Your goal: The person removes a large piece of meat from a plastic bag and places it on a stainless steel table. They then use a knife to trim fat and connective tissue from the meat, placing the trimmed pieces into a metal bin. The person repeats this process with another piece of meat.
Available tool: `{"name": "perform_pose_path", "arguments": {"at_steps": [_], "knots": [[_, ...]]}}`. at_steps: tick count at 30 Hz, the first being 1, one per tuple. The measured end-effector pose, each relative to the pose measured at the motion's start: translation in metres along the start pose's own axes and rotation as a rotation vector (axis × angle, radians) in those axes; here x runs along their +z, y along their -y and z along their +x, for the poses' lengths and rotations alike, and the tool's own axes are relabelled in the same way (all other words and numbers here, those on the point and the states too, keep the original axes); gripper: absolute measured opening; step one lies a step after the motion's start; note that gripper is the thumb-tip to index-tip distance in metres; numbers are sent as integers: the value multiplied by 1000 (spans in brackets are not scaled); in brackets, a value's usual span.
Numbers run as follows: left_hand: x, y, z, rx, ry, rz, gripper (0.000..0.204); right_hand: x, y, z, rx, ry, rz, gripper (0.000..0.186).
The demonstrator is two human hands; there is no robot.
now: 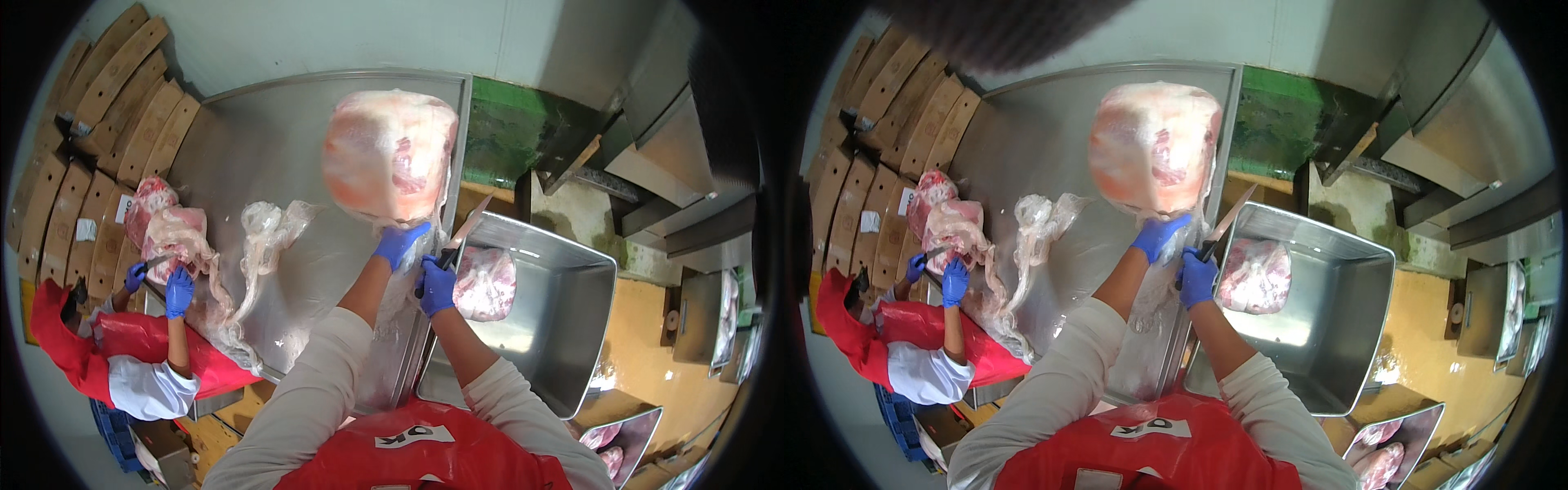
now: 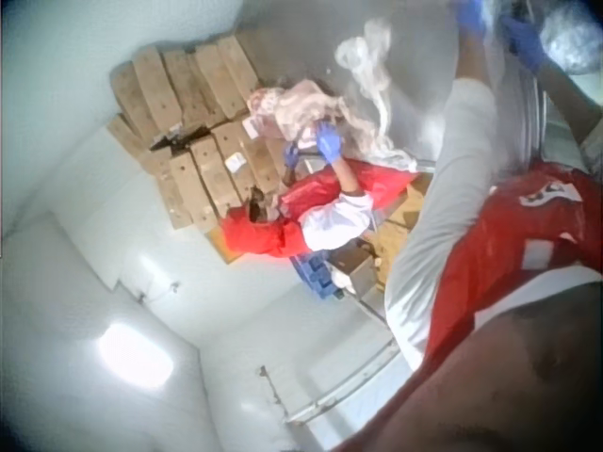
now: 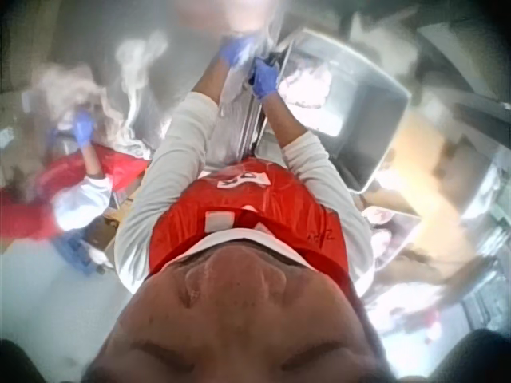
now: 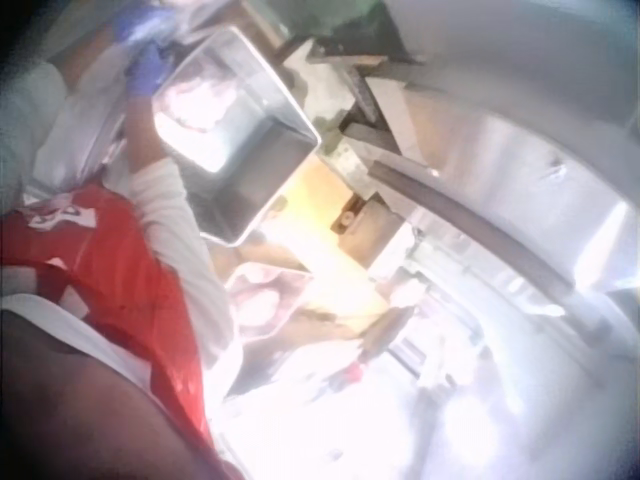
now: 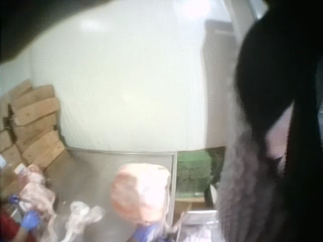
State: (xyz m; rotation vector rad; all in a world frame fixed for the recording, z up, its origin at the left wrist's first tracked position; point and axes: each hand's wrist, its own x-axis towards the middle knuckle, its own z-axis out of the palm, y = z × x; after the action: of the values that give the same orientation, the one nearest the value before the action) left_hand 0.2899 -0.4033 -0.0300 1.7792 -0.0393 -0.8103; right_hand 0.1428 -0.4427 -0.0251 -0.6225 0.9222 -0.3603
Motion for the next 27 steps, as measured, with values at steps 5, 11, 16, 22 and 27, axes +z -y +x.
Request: {"name": "perform_pose_path", "arguments": {"at_steps": [5,11,16,22,27], "knots": [[-7,20,29,31,24,421,38,-6,6,-10,26,87,-19,14],[-42,53,-17,-110,-49,-21,25,-53,41,-23,32,-10,-246,12],[-65,47,-68,34,-81,-146,16,-108,51,-6,-134,-108,-363,19],[-105,83,-118,-7,-139,-226,21,-113,65,-10,-278,-70,-485,19],[-129,101,-178,-73,-174,-105,20,-130,57,36,-634,-62,-784,18]]}}
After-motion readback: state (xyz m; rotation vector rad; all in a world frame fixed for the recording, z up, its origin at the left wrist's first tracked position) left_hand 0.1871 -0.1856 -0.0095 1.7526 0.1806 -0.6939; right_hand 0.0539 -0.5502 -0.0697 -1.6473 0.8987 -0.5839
